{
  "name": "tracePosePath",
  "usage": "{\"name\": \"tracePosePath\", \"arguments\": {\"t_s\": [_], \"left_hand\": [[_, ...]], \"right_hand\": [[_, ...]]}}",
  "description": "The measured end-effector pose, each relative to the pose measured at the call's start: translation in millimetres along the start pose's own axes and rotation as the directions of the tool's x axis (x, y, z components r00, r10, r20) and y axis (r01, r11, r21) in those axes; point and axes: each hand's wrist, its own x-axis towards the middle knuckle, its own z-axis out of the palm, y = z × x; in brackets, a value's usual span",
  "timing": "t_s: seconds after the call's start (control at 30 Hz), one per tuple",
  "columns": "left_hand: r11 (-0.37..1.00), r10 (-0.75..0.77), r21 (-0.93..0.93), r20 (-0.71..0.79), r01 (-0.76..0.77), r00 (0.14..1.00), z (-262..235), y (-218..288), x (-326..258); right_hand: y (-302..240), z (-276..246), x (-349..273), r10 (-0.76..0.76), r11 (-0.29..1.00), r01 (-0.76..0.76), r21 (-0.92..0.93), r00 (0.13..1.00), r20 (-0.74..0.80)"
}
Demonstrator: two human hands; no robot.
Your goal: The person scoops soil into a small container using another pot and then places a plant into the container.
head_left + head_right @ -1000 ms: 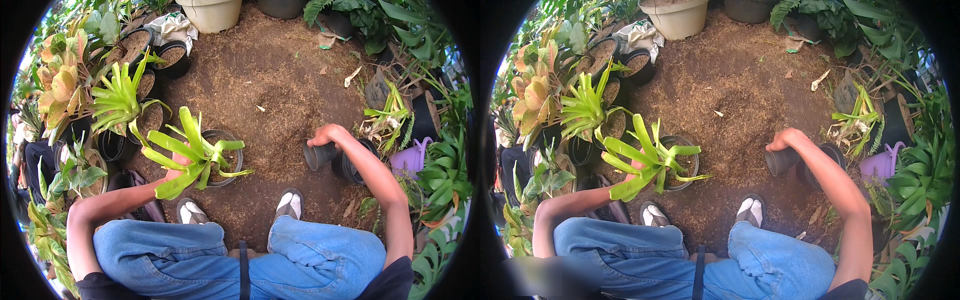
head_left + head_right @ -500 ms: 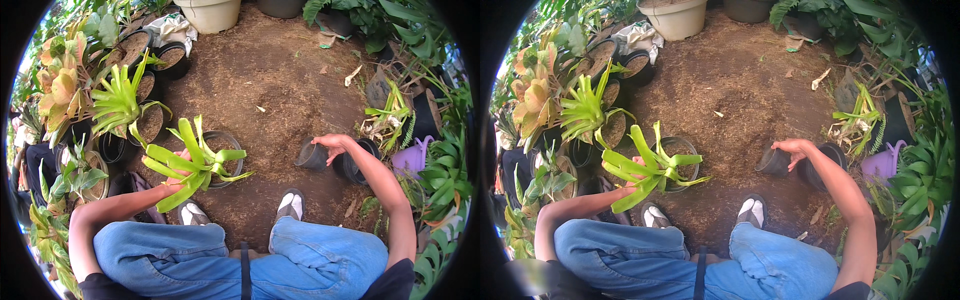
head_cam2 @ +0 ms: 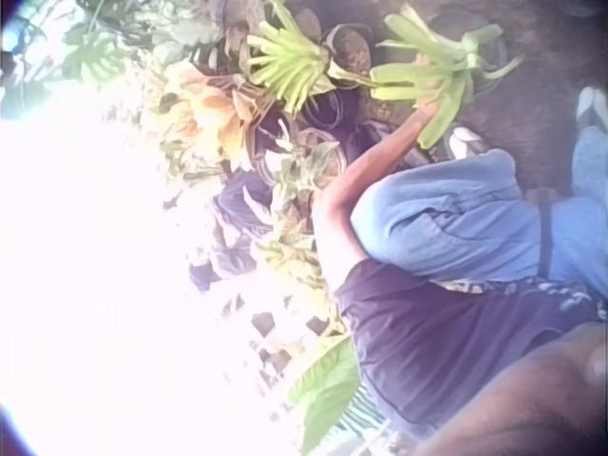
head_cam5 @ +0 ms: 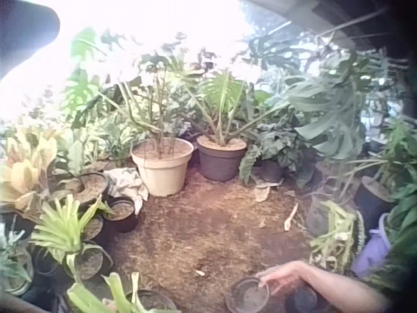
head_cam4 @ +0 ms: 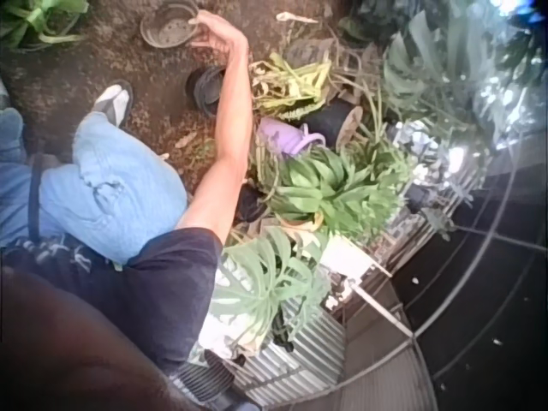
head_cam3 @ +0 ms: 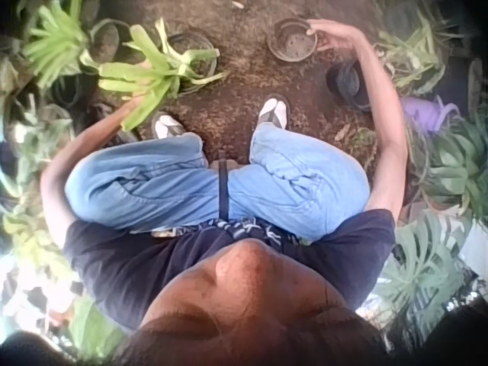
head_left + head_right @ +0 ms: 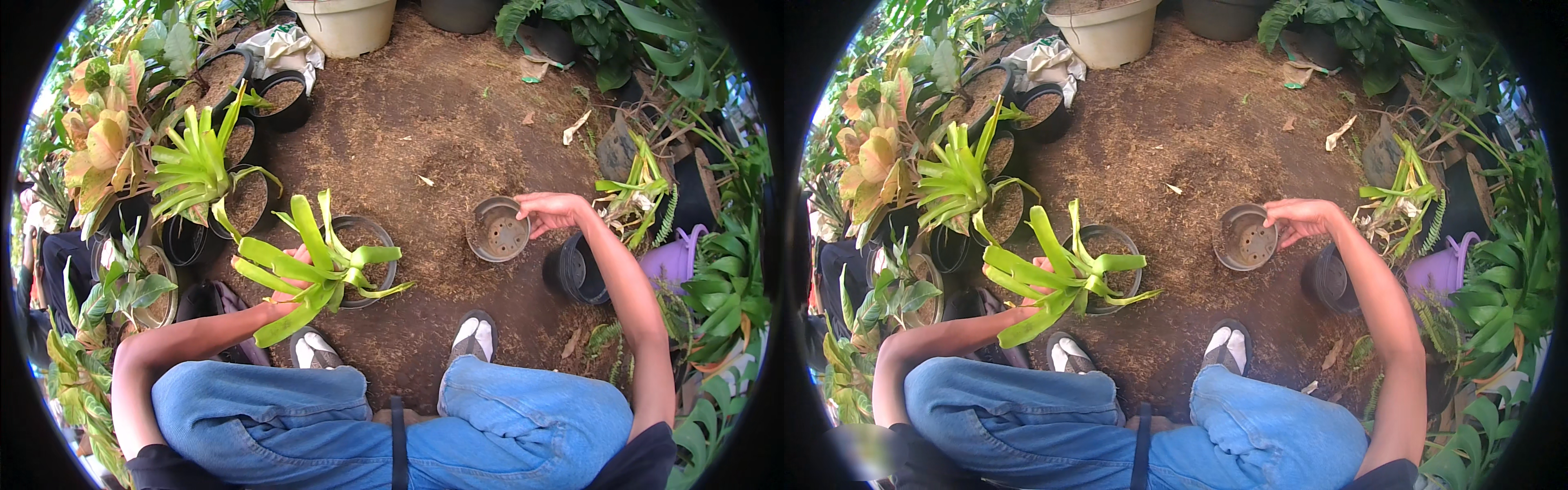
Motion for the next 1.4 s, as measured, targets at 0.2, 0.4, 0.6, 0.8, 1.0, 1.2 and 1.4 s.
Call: {"name": "tracePosePath", "arguments": {"t_s": [0.2,0.4,0.6,0.8,1.0,1.2,1.4], "left_hand": [[0.998,0.047,0.036,0.058,-0.049,0.997,6.0,-10.0,-3.1],[0.993,0.109,0.041,0.077,-0.113,0.991,-8.1,5.3,6.9],[0.998,0.052,0.032,0.041,-0.054,0.998,-6.7,5.5,5.9],[0.999,0.038,0.016,0.034,-0.039,0.999,-4.5,5.1,3.0],[0.998,0.056,0.028,0.08,-0.058,0.995,-5.6,0.9,2.7],[0.991,0.062,0.115,0.078,-0.071,0.995,12.5,-24.1,-5.5],[0.996,0.042,0.079,0.068,-0.048,0.997,13.4,-22.8,-4.3]], "right_hand": [[-72.9,37.0,3.8,-0.155,0.937,0.13,-0.323,0.986,-0.053],[-139.1,112.2,5.4,-0.575,0.513,0.287,-0.809,0.815,-0.075],[-159.7,199.8,-7.9,-0.637,0.341,0.321,-0.884,0.77,0.034],[-154.8,224.5,-6.1,-0.758,0.123,0.282,-0.952,0.645,0.093],[-145.3,230.2,-4.3,-0.786,0.125,0.326,-0.937,0.609,0.107],[-144.7,196.6,-13.5,-0.773,0.171,0.112,-0.979,0.631,-0.063],[-107.5,119.5,-14.7,-0.188,0.383,0.085,-0.92,0.982,0.013]]}}
